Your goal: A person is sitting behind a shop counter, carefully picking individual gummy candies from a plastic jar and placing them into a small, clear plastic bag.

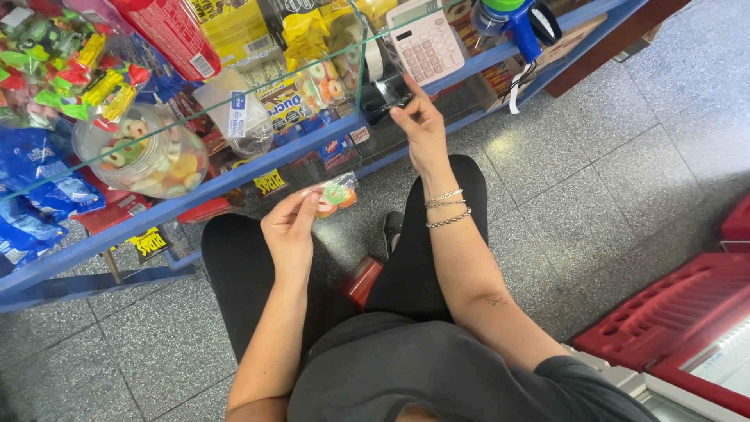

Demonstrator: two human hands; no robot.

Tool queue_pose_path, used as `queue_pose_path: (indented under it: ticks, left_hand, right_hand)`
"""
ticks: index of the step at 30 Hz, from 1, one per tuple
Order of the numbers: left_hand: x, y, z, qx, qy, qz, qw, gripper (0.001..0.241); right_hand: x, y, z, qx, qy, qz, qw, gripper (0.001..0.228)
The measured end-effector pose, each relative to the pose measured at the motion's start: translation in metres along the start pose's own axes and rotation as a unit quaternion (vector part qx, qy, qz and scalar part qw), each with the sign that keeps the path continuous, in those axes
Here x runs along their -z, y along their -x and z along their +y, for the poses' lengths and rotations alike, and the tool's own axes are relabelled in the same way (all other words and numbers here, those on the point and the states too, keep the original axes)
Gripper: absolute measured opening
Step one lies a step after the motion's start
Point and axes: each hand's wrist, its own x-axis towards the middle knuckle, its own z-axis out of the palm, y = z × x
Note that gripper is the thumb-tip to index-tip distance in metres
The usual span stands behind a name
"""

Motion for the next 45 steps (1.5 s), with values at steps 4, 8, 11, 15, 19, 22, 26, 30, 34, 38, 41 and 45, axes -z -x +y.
queue_pose_path:
  ticks: [4,8,11,15,19,22,26,30,34,38,41,45]
  left_hand:
    - [-0.002,-0.001,0.005,-0.003,-0.003,-0.006,1.000,0.012]
    - [-0.001,-0.003,0.000,-0.023,0.000,0.005,1.000,0.010]
    - [0.004,-0.005,0.000,-0.046,0.006,0.019,0.999,0.008]
    - [0.011,-0.008,-0.003,-0.052,-0.004,0.024,0.998,0.008]
    - [0.000,-0.006,0.007,-0.046,0.008,0.027,0.999,0.007]
    - [0.001,-0.006,0.003,-0.046,0.003,0.026,0.999,0.007]
    - [0.001,-0.006,0.007,-0.061,-0.010,0.037,0.997,0.007]
    - [-0.004,-0.004,0.017,-0.076,-0.039,0.051,0.995,0.008]
    - [-0.008,-0.005,0.015,-0.086,-0.028,0.081,0.993,0.008]
    - [-0.008,-0.003,0.018,-0.105,-0.054,0.091,0.989,0.009]
    - [-0.008,-0.001,0.017,-0.117,-0.063,0.090,0.987,0.010]
    - [-0.007,0.001,0.020,-0.131,-0.051,0.083,0.986,0.011]
  right_hand:
    - [0.005,-0.002,0.006,0.000,-0.024,0.007,1.000,0.032]
    - [0.014,0.001,0.003,-0.025,-0.090,0.024,0.995,0.025]
    - [0.018,0.009,-0.031,0.009,-0.067,0.028,0.997,0.021]
    - [0.042,0.017,-0.056,0.096,-0.018,-0.006,0.995,0.020]
    - [0.036,0.033,-0.073,0.131,-0.053,-0.019,0.990,0.019]
    - [0.022,0.045,-0.093,0.146,0.005,-0.026,0.989,0.016]
    - [0.005,0.057,-0.109,0.159,0.117,-0.038,0.980,0.009]
    - [-0.024,0.078,-0.121,0.145,0.160,-0.045,0.975,0.006]
    - [-0.065,0.106,-0.118,0.098,0.123,-0.097,0.983,0.005]
    - [-0.093,0.125,-0.105,0.058,0.096,-0.137,0.984,0.004]
    - [-0.101,0.128,-0.097,0.044,0.077,-0.144,0.986,0.004]
    - [-0.102,0.124,-0.094,0.030,0.081,-0.154,0.984,0.006]
